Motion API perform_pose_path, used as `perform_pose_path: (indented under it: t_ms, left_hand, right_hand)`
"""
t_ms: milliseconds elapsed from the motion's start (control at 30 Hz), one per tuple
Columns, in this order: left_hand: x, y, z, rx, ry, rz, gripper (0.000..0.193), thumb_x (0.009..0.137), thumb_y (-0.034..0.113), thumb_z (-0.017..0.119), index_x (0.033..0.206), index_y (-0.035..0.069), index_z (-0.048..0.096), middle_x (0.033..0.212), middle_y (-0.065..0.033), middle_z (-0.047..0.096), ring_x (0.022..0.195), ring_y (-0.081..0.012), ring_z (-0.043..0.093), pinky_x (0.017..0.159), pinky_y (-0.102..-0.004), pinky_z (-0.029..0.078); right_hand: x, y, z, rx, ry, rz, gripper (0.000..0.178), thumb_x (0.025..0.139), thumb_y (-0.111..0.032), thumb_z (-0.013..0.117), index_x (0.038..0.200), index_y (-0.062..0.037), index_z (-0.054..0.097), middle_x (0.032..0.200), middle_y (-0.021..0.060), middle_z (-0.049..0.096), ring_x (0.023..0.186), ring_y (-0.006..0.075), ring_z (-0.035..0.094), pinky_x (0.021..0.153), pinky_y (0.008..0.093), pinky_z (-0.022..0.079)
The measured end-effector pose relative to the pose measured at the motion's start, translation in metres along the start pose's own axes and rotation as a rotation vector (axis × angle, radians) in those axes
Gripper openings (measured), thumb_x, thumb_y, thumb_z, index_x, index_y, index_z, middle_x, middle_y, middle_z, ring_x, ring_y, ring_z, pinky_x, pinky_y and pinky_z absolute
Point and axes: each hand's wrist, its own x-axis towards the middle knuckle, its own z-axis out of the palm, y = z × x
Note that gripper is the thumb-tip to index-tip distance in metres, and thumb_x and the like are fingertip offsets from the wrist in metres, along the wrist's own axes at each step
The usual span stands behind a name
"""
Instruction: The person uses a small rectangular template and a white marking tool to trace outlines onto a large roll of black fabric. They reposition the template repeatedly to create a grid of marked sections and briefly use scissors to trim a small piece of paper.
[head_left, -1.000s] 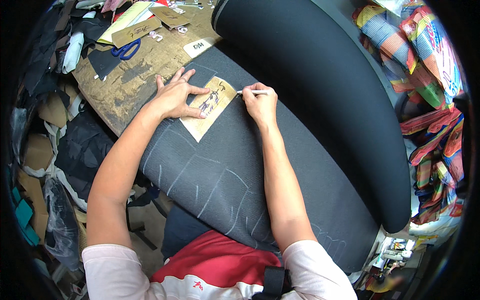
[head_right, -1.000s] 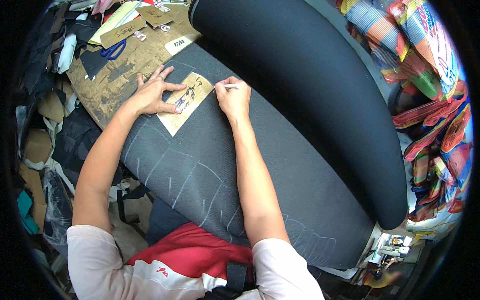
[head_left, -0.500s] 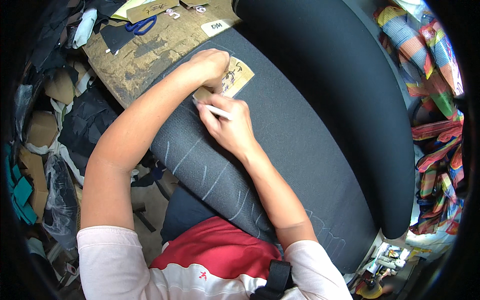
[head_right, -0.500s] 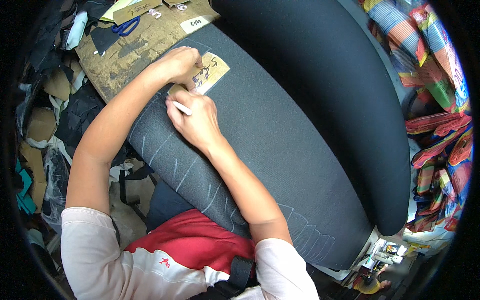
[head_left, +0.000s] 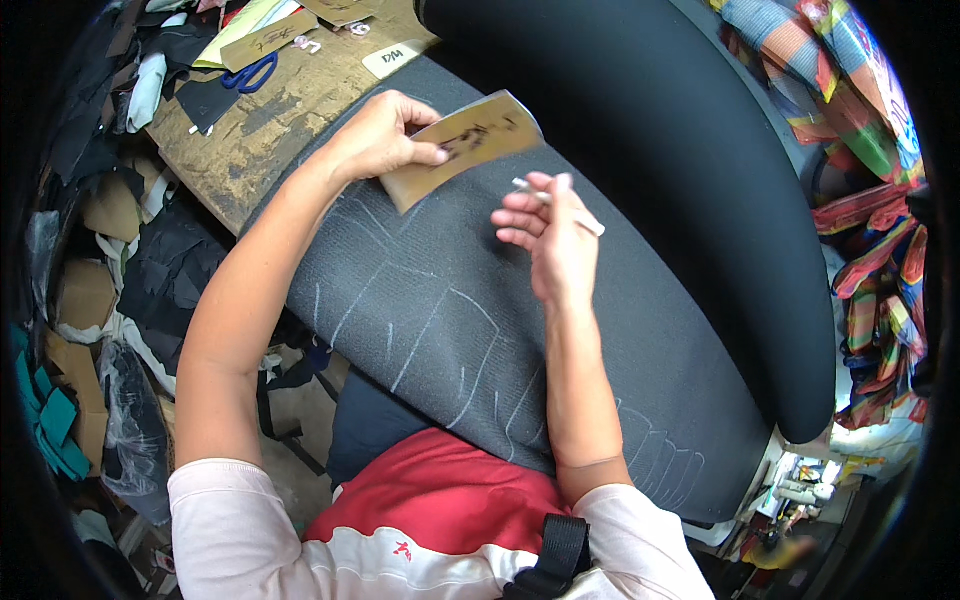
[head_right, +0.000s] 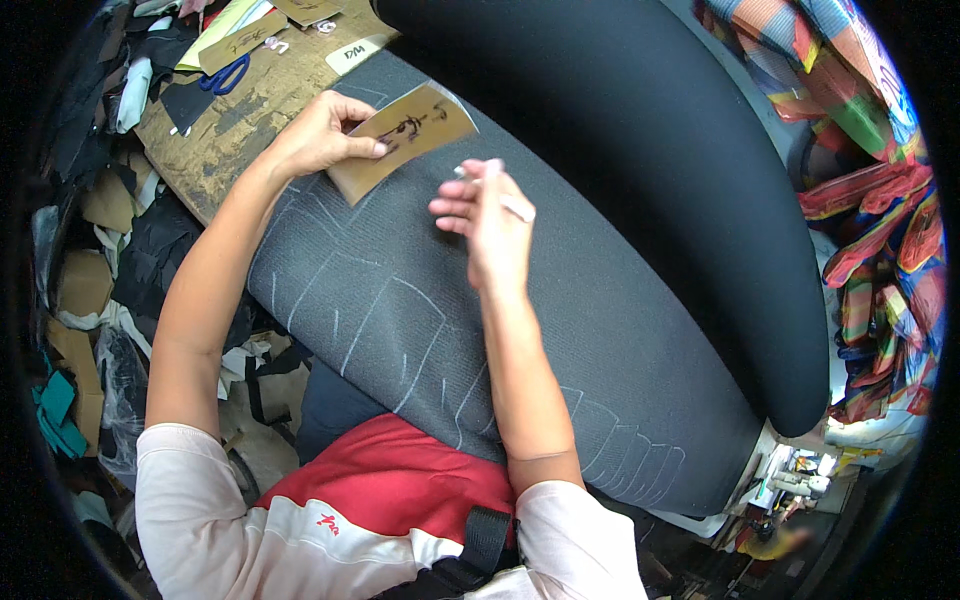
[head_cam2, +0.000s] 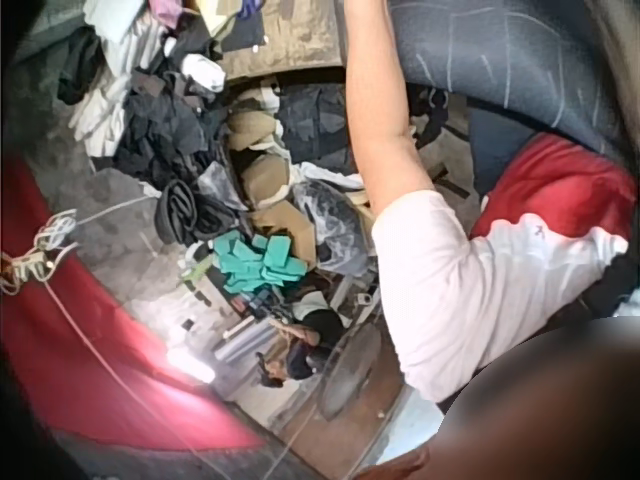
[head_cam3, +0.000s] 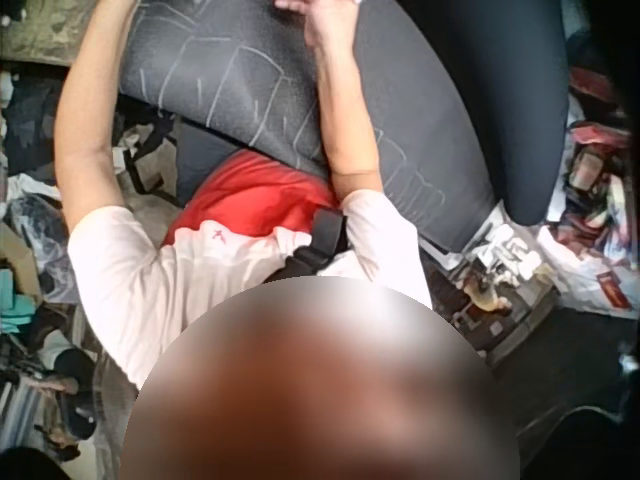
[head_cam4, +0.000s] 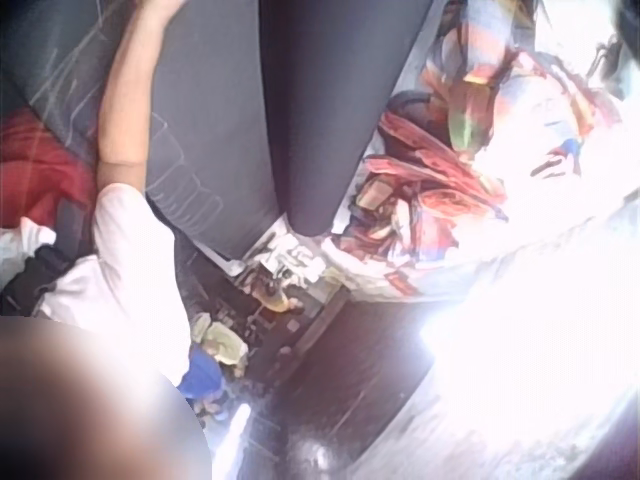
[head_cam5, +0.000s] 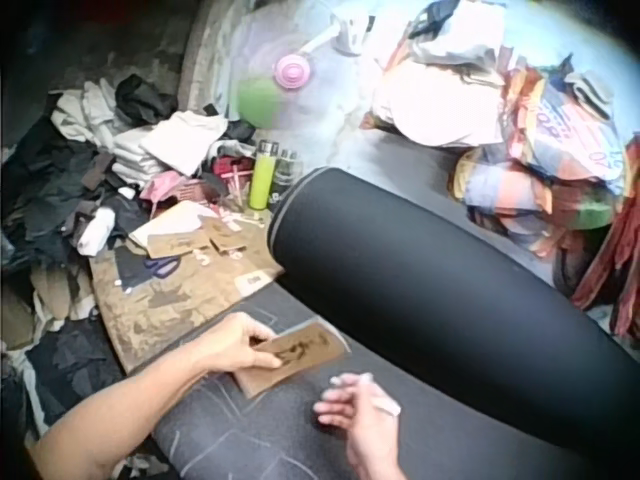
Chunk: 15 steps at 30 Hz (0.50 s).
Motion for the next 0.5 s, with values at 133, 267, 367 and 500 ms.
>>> perform_pose_path:
  t_ms: [133,267,367,500]
  left_hand:
    - [-0.002,-0.003,0.033,0.044,0.032,0.584,0.018,0.063,0.0,0.071,0.078,0.01,0.074,0.086,-0.0036,0.067,0.096,-0.018,0.058,0.083,-0.0308,0.046]
    - [-0.001,-0.019,0.051,0.522,0.116,0.487,0.034,0.076,0.009,0.067,0.108,0.018,0.068,0.123,-0.009,0.057,0.121,-0.026,0.048,0.102,-0.0385,0.033]
    - [-0.006,-0.034,0.033,0.409,0.126,0.21,0.036,0.079,0.016,0.067,0.116,0.02,0.064,0.128,-0.012,0.054,0.126,-0.0275,0.044,0.107,-0.0463,0.027]
    - [-0.019,-0.042,0.022,0.559,-0.097,0.132,0.078,0.051,0.049,0.082,0.124,0.03,0.06,0.145,-0.0161,0.034,0.14,-0.0362,0.018,0.11,-0.0604,0.005]
  right_hand:
    - [0.014,0.018,-0.017,0.649,-0.129,0.189,0.045,0.094,-0.033,0.054,0.119,0.0025,0.043,0.102,0.0177,0.058,0.088,0.0296,0.064,0.077,0.0396,0.057]
    - [0.018,0.051,-0.012,0.37,-0.105,-0.017,0.053,0.071,0.016,0.065,0.118,0.0053,0.043,0.093,0.0081,0.054,0.088,0.0176,0.063,0.077,0.0285,0.056]
    - [0.02,0.063,-0.003,0.184,0.089,-0.108,0.051,0.072,0.012,0.066,0.117,0.0055,0.043,0.095,0.0083,0.055,0.088,0.0169,0.063,0.077,0.0272,0.054]
    - [0.018,0.069,0.019,0.076,0.117,-0.197,0.047,0.073,0.008,0.069,0.113,0.0027,0.045,0.096,0.0092,0.056,0.087,0.0147,0.061,0.076,0.0262,0.053]
